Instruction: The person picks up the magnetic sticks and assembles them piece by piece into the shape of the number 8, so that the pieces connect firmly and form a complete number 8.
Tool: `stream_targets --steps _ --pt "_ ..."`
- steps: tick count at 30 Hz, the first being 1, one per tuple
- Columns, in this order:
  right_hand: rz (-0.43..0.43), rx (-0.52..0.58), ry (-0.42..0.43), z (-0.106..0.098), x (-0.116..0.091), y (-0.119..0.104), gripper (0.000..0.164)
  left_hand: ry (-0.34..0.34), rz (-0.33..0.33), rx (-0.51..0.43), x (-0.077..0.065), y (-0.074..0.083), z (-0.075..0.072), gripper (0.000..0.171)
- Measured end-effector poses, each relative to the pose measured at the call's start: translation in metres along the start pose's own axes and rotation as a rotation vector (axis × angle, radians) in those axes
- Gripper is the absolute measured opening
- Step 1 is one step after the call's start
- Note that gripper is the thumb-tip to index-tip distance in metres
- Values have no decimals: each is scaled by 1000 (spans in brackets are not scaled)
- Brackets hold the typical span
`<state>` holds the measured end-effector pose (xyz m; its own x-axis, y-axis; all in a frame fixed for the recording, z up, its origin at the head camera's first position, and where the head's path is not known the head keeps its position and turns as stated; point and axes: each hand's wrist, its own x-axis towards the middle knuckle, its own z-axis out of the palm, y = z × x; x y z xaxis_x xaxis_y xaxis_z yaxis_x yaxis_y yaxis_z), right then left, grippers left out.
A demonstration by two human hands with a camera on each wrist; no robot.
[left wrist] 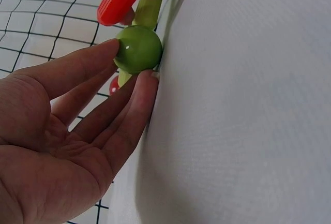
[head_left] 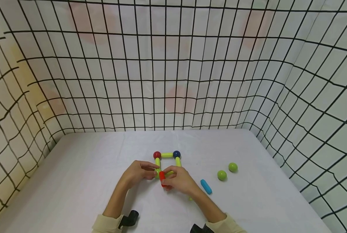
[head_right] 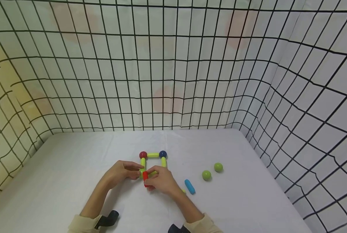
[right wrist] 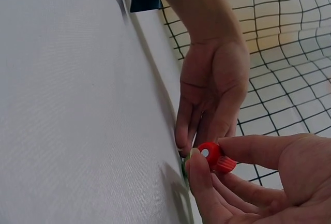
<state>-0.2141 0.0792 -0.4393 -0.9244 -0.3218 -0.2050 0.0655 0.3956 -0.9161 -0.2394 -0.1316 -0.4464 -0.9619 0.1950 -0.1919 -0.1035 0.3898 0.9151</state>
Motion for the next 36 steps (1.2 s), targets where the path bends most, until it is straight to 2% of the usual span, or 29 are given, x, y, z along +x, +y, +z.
stream_targets --steps 6,14,36 --pt "-30 6 -27 0 1 -2 34 4 -2 0 -1 1 -1 23" --pt "-28 57 -83 0 1 1 34 17 -10 7 0 0 0 22" --pt "-13 76 -125 1 5 4 29 5 4 -4 0 0 0 23"
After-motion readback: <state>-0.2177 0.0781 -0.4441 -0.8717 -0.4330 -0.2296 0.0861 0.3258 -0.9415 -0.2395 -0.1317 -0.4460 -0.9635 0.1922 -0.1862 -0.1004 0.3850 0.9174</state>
